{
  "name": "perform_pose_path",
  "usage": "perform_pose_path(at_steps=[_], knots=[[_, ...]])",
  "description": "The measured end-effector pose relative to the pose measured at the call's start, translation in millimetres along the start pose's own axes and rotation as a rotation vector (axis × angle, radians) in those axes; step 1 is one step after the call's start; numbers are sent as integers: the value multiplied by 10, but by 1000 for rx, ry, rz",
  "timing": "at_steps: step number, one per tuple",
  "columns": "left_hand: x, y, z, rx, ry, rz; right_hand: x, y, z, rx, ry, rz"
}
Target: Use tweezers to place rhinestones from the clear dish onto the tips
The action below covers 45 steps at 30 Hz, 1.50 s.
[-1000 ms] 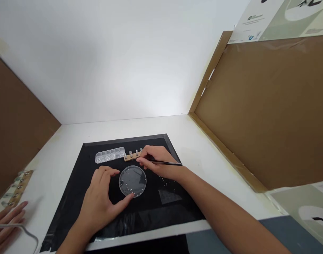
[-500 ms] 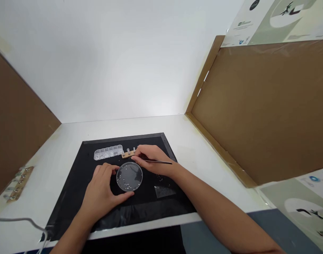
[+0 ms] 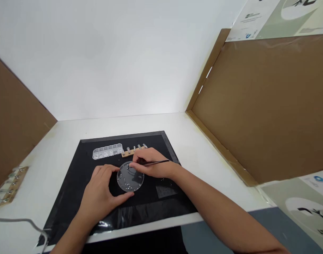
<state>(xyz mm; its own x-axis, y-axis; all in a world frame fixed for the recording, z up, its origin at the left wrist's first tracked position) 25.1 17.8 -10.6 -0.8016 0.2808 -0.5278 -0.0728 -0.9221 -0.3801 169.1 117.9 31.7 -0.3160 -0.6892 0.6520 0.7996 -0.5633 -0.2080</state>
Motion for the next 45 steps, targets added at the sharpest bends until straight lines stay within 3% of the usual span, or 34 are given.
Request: perform_pose_path(at_steps=[11,23,31,45], knots=[[-3,-6,8,-1,-5,-5,74,5,-55,143,-46,19],[-34,-5,24,-9,-8,-27,15,-11,-51,146,-68,-48],[-25,9,20,-6,-1,-33,-58,3,-5,182,-164,-169],[27,12,3,-32,32,-7,-91,-6,60,137,-57,-144]])
Point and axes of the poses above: each hand's wrist, its own y-axis away from the middle knuckle, its own z-axis out of the back of the hand, x = y × z, the point moved 9 cm from there along -y, towards the middle knuckle, and after that the axes turned 4 degrees about -z, right-handed, at the moved point
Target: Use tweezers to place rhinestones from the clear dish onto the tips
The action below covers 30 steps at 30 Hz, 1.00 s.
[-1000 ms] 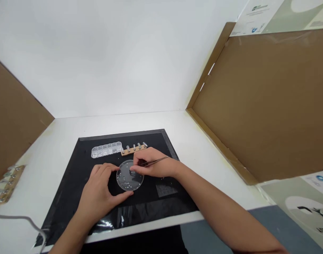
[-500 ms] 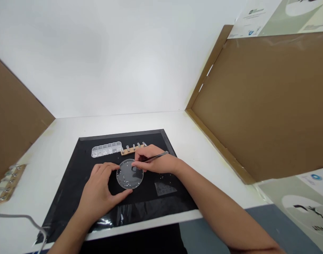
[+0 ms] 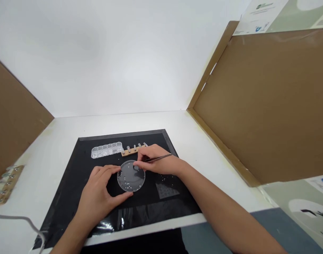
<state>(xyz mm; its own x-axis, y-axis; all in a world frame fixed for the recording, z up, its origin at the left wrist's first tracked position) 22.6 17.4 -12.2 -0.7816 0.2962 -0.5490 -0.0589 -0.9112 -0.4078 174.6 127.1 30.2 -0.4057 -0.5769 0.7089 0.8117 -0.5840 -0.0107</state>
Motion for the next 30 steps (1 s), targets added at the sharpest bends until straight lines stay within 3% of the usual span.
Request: perform_pose_path(at_steps=[11,21,30], knots=[[-2,11,-3,15,-3,-6,-13,-17,-8,-41,9,33],[-25,1,19,18,-5,11,7,27,112,-32,-26,13],[-5,4,18,11,-2,13,-4,-23,-36,-53,1,54]])
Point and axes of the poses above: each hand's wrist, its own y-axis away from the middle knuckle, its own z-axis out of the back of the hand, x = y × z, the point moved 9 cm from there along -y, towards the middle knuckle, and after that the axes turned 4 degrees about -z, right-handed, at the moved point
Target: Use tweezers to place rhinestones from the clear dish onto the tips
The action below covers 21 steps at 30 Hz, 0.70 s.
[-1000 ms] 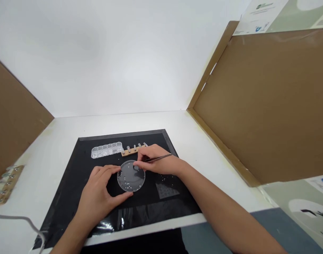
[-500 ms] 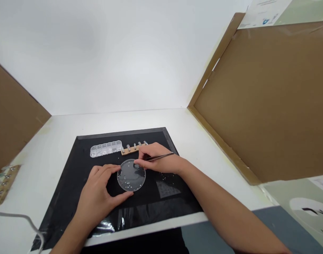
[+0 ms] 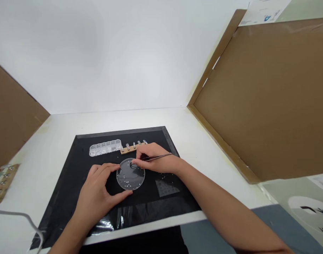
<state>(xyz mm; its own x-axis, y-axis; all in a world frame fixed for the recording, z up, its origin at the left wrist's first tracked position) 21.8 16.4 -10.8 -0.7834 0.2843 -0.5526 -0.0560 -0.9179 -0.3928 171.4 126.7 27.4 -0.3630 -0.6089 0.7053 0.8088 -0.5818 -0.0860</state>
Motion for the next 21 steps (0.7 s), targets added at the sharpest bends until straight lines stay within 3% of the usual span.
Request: perform_pose_path(at_steps=[21], knots=[[-6,1,-12,11,-11,-28,-69,-29,-60,1,-98,11]])
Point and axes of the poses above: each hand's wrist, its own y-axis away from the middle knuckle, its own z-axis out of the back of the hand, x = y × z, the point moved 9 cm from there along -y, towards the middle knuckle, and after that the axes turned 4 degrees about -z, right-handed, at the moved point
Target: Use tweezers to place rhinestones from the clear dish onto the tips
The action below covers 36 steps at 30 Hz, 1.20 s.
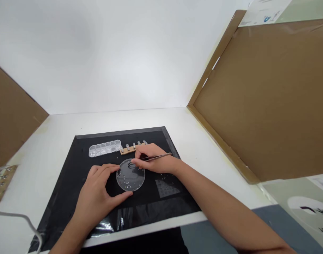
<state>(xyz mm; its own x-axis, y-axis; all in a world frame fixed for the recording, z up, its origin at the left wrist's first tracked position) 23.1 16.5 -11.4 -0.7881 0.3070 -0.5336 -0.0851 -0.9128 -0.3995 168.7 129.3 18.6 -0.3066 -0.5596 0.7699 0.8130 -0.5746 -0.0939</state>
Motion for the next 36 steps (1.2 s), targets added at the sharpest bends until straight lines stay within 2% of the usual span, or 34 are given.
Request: perform_pose_path(at_steps=[6,19,25,32,36], knots=[[9,-2,-3,12,0,19,-36,-10,-15,-1,-75,-33],[-10,-3,-5,13,8,28,-41,-13,-8,-19,-77,-17],[-17,-6,-2,6,9,31,9,9,125,-116,-160,-16],[-7,-1,-5,10,10,39,18,27,291,-223,-120,-34],[-10,-2,2,4,10,34,54,23,256,-164,-107,-12]])
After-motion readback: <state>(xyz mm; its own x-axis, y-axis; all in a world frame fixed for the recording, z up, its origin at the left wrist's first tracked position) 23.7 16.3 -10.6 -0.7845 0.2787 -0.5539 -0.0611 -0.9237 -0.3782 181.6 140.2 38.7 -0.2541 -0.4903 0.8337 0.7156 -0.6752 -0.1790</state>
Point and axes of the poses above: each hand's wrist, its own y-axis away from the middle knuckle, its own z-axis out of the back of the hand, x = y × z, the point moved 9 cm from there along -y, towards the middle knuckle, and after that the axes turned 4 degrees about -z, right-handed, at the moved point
